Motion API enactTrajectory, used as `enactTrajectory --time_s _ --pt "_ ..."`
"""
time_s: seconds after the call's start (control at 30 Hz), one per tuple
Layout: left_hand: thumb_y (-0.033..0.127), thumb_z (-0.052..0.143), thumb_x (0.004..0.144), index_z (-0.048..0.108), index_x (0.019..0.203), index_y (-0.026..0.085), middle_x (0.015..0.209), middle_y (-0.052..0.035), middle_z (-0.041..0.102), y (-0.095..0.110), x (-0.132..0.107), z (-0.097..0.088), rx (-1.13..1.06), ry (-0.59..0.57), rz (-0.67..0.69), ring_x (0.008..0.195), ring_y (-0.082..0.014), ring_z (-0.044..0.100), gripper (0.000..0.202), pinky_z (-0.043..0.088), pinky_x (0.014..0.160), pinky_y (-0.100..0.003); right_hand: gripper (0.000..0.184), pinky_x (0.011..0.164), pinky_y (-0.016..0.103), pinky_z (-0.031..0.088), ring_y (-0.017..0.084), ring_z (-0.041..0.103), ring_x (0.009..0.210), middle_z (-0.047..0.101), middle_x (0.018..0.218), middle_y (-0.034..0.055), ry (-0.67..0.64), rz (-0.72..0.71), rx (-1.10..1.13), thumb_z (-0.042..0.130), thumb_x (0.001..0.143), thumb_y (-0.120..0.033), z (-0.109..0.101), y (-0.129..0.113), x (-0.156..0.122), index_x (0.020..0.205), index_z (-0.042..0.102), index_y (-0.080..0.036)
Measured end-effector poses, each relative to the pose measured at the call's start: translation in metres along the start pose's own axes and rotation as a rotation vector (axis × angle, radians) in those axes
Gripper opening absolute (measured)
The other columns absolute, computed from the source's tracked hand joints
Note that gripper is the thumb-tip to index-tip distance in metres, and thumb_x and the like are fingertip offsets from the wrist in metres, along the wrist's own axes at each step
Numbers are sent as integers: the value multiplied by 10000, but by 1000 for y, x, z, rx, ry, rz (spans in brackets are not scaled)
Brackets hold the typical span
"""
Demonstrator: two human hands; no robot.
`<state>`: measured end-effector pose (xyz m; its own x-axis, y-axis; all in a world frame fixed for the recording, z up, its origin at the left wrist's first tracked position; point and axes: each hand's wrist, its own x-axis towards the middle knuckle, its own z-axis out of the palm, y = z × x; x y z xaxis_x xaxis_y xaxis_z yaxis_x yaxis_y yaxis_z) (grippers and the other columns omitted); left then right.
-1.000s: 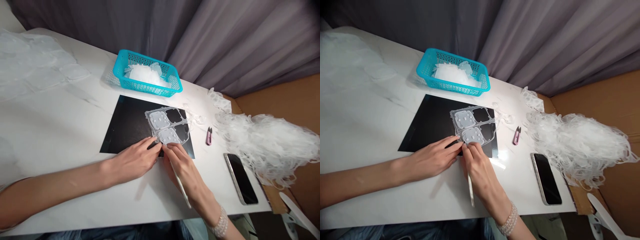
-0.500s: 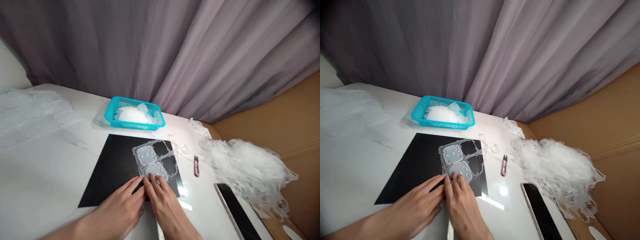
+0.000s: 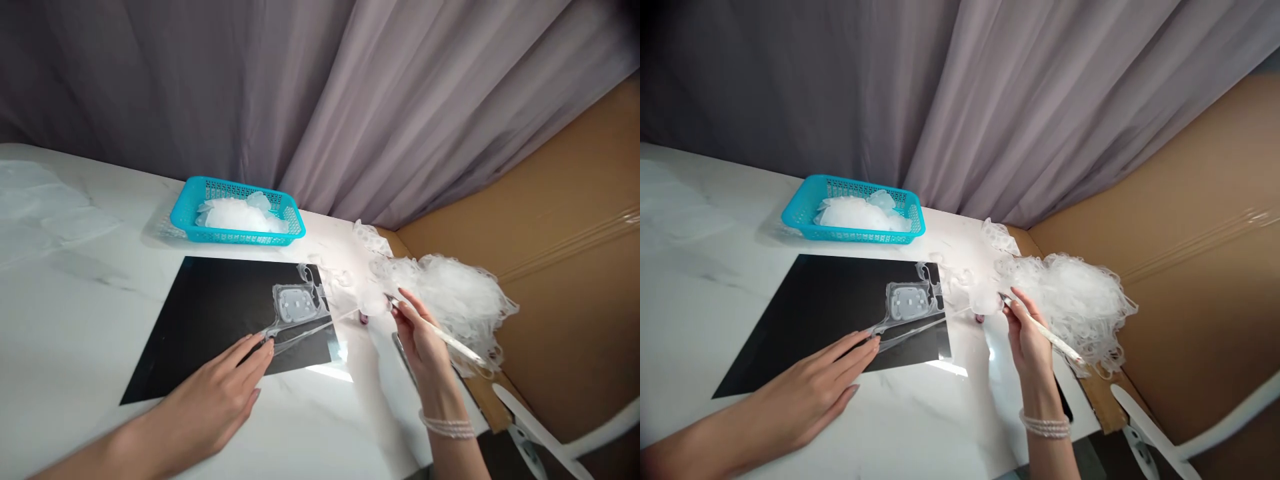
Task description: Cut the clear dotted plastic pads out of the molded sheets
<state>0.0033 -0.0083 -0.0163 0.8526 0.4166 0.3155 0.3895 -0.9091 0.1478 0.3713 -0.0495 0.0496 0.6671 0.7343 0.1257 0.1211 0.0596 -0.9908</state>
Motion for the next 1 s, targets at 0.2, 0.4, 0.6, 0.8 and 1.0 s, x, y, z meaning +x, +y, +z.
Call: enactTrajectory --time_s 0.2,0.4,0.6,0.8,1.0 --pt "284 440 999 703 1191 214 1347 -75 636 1 25 -29 -533 39 -256 1308 -269 524 333 375 1148 -451 286 784 306 562 134 652 745 736 979 49 -159 -16 60 716 859 -370 62 -18 -61 1118 724 -249" --pt "672 428 930 667 1194 116 1043 -161 726 1 77 -47 -1848 -65 -898 978 -283 692 660 544 917 -425 463 824 364 544 215 680 917 739 1083 56 -659 -286 -240 388 1008 -571 85 -43 -117 1242 693 -312" --pt "337 752 809 704 1137 125 960 -100 741 2 84 -34 -1731 -68 -911 884 -206 689 394 518 756 -274 879 598 330 467 215 622 666 715 719 68 -389 -163 -215 82 907 -801 77 -35 -104 1011 734 -221" --pt "340 642 873 749 1052 146 954 -71 756 4 78 -34 -1373 -12 -695 931 -239 691 285 506 827 -317 353 530 250 300 114 371 572 428 615 -51 -473 -25 -300 658 860 -402 105 -24 -78 665 430 -216" --pt "340 597 902 792 980 199 964 -32 780 10 76 -35 -985 59 -627 948 -259 701 254 501 808 -291 319 580 258 329 128 402 612 426 650 -58 -626 12 -99 603 810 -263 120 -4 -74 714 299 -245"
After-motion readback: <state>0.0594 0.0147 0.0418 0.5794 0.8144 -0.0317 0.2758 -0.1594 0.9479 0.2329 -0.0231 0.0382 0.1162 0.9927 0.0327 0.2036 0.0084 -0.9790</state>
